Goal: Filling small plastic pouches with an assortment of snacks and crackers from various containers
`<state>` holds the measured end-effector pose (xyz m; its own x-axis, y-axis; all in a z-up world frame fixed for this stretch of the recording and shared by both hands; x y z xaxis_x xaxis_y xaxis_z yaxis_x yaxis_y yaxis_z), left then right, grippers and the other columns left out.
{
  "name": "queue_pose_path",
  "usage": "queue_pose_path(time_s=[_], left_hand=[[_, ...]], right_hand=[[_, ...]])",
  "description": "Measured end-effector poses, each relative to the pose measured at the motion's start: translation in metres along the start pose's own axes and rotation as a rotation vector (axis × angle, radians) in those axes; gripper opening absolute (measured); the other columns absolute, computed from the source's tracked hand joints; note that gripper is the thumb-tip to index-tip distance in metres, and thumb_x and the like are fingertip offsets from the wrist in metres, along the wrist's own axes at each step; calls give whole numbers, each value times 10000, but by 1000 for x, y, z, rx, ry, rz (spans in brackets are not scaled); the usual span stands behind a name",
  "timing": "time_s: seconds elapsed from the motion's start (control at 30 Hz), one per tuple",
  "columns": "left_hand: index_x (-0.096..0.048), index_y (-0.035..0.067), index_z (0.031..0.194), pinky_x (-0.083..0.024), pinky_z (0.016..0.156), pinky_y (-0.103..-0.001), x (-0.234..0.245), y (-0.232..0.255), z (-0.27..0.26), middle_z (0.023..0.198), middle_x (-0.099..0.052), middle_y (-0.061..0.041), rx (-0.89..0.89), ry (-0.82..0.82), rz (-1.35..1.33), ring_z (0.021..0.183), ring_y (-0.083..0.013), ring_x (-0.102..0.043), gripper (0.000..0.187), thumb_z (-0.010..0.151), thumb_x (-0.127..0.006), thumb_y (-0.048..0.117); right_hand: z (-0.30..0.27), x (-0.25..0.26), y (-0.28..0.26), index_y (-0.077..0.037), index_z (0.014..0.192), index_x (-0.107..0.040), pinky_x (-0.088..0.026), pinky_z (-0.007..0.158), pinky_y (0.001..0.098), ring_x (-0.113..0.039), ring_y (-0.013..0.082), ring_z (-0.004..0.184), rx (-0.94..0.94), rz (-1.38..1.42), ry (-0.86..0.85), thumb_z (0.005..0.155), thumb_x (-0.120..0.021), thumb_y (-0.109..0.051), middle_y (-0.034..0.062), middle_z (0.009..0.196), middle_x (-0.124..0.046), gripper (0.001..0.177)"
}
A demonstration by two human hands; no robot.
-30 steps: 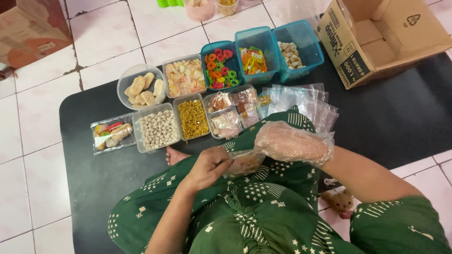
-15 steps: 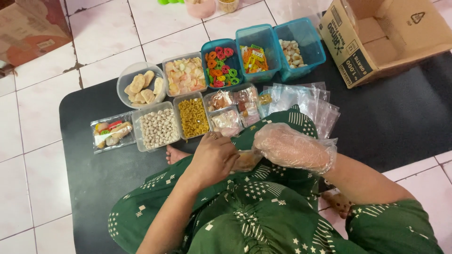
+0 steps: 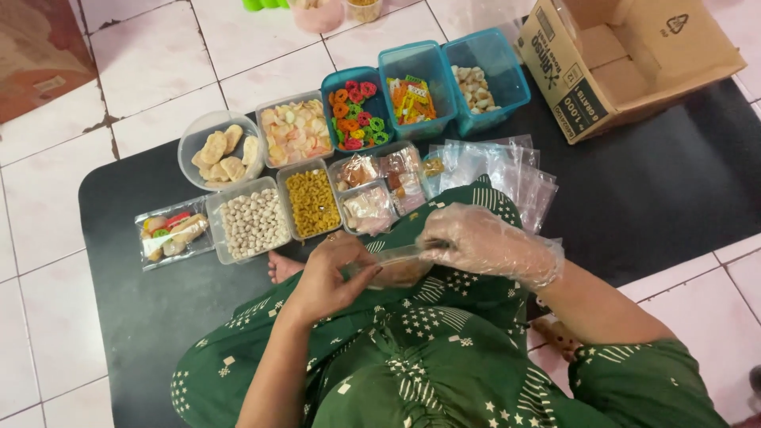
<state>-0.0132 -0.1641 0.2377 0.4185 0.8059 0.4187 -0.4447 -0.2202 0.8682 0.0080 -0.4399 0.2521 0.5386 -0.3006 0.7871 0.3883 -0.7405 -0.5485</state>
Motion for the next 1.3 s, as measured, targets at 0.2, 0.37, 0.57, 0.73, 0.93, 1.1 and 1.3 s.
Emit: queue_pose_path(time_s=[0.2,0.37,0.57,0.73,0.93,1.1,1.3], left_hand=[[-751,42,907,-530,709,-450,-20,-12,-5,723,-675,-132,102,85,-17,733,-347,-660,113,851,-799,128],[-768,55,901,-538,705,-462,-19,-9,-6,721,-684,-143,128,111,-22,731,-367,-664,105,821,-813,106],[-779,84,852,-552,698,-453,-19,-10,-5,720,-719,-116,78,136,-54,724,-373,-687,62,798,-809,84],[-780,132,821,-548,696,-411,-24,-20,-5,712,-724,-71,17,162,-20,716,-330,-683,50,798,-824,124],[-761,113,817,-538,679,-424,-27,-18,-3,728,-718,-97,-54,169,15,714,-352,-659,38,827,-791,93],[-745,109,842,-531,660,-431,-31,-28,-4,724,-704,-93,-90,170,44,710,-348,-650,33,862,-770,113],[-716,120,821,-517,639,-464,-38,-35,-6,711,-690,-111,-82,140,44,697,-389,-652,58,860,-757,137]], right_hand=[[-1,-23,-2,-89,1004,-726,-544,902,473,-683,344,1075,274,-170,303,901,-760,-349,105,1021,-705,283],[12,-28,-10,-131,886,-719,-535,881,423,-694,288,982,340,-201,318,890,-751,-334,46,901,-700,206],[18,-10,-37,-166,777,-685,-521,816,426,-671,255,848,380,-281,237,863,-719,-295,2,762,-658,159],[19,-10,-44,-199,724,-637,-516,782,447,-655,261,778,364,-425,222,818,-730,-353,-2,697,-623,203],[20,-15,-49,-145,758,-650,-531,758,490,-671,364,765,290,-313,201,831,-719,-273,87,697,-660,162],[30,-31,-34,-122,824,-628,-529,732,515,-666,399,794,272,-284,155,835,-706,-292,131,723,-645,188],[32,-17,-36,-146,809,-648,-539,738,420,-690,303,829,147,-196,-57,874,-660,-304,52,741,-642,172]])
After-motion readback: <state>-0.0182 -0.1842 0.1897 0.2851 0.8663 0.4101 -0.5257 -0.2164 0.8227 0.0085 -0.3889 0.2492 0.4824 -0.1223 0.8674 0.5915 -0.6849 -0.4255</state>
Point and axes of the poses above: each hand's wrist, its own z-axis towards the middle knuckle, its own x-axis out of the back of the hand, y = z × x, the point moved 1 cm from there along z, towards the middle knuckle
